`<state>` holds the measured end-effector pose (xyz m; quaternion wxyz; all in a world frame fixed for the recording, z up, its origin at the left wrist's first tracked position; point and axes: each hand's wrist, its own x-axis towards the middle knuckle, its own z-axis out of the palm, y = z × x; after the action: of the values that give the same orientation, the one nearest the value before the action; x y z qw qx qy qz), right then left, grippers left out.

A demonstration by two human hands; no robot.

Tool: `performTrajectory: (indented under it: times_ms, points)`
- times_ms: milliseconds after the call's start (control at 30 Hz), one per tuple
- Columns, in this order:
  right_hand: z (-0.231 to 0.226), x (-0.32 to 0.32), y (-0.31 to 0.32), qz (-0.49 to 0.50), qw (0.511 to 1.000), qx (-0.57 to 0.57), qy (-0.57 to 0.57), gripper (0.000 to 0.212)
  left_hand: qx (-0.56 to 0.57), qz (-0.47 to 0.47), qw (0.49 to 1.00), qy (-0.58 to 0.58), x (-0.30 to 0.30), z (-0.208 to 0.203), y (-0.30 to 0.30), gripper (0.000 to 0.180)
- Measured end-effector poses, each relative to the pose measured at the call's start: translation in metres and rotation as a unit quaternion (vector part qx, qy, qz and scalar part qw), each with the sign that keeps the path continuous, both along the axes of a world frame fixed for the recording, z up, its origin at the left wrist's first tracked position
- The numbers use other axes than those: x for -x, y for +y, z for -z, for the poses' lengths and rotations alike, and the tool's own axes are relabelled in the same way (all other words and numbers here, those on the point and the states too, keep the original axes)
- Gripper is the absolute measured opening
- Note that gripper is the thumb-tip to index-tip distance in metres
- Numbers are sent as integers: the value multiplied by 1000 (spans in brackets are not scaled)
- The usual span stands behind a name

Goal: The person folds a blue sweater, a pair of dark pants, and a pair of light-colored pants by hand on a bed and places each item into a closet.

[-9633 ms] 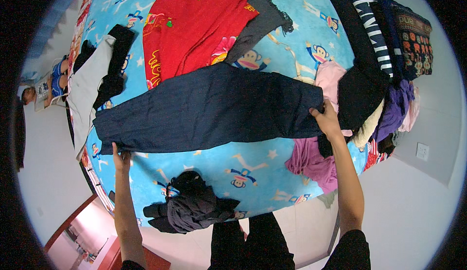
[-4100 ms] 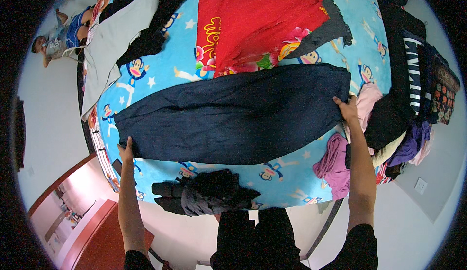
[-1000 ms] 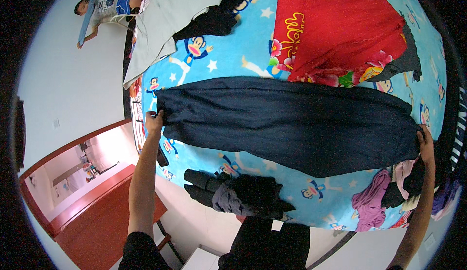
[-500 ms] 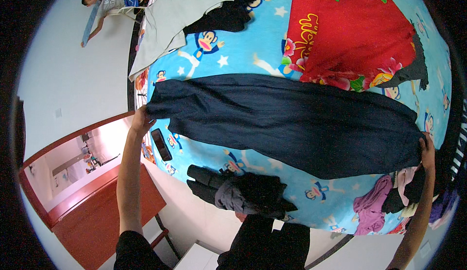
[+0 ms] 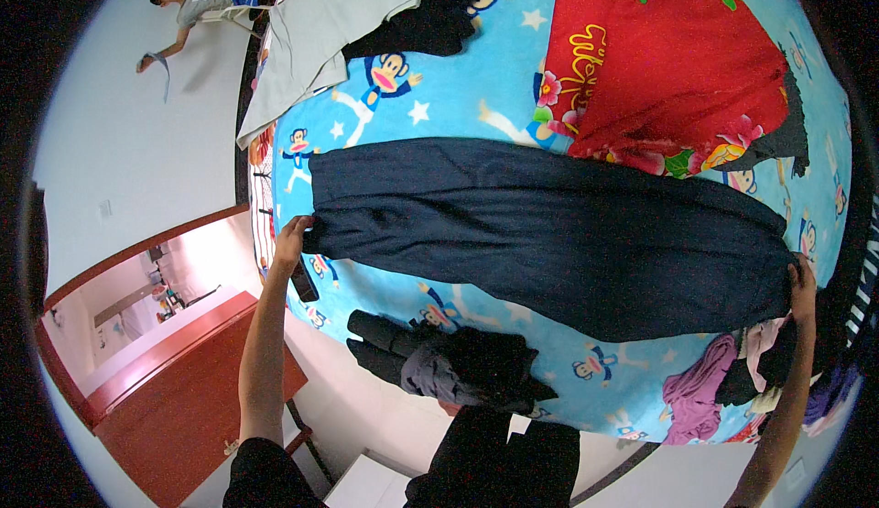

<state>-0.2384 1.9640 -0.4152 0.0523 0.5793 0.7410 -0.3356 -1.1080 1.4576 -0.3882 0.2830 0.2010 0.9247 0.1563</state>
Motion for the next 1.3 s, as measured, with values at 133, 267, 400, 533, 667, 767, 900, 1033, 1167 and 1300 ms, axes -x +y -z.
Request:
performTrajectory:
  times_ms: [133,267,400,533,667,767,900,1033,1167,1300]
  points:
    - [9,9,-10,13,1000,-10,1,34,108,-151,982,40,35,28,-20,60]
    - [-6,6,-8,0,1000,-20,7,32,-35,-332,858,-389,17,16,0,68]
    - [-3,8,-6,-31,999,-12,18,33,44,-243,876,-414,11,-12,20,61]
    - [1,0,-6,-10,1000,0,9,35,-94,-210,878,-420,-2,-36,36,45]
    - [1,-1,-3,-13,1000,-1,-1,36,-303,-169,857,-382,-4,-67,22,15]
    - [3,-1,-5,-10,1000,-4,-13,36,-424,-116,845,-303,5,-70,-2,16]
    - [3,-7,-9,2,999,-45,-31,36,-207,-176,868,-415,-3,-69,-5,39]
    - [7,-5,-8,6,999,-39,1,34,-138,-213,909,-331,-26,-48,32,85]
    - [2,9,-6,-13,999,-43,-29,31,-96,-185,928,-308,0,-18,53,86]
    - [-16,16,-12,83,996,-27,20,32,-202,-44,955,-211,-6,-28,92,39]
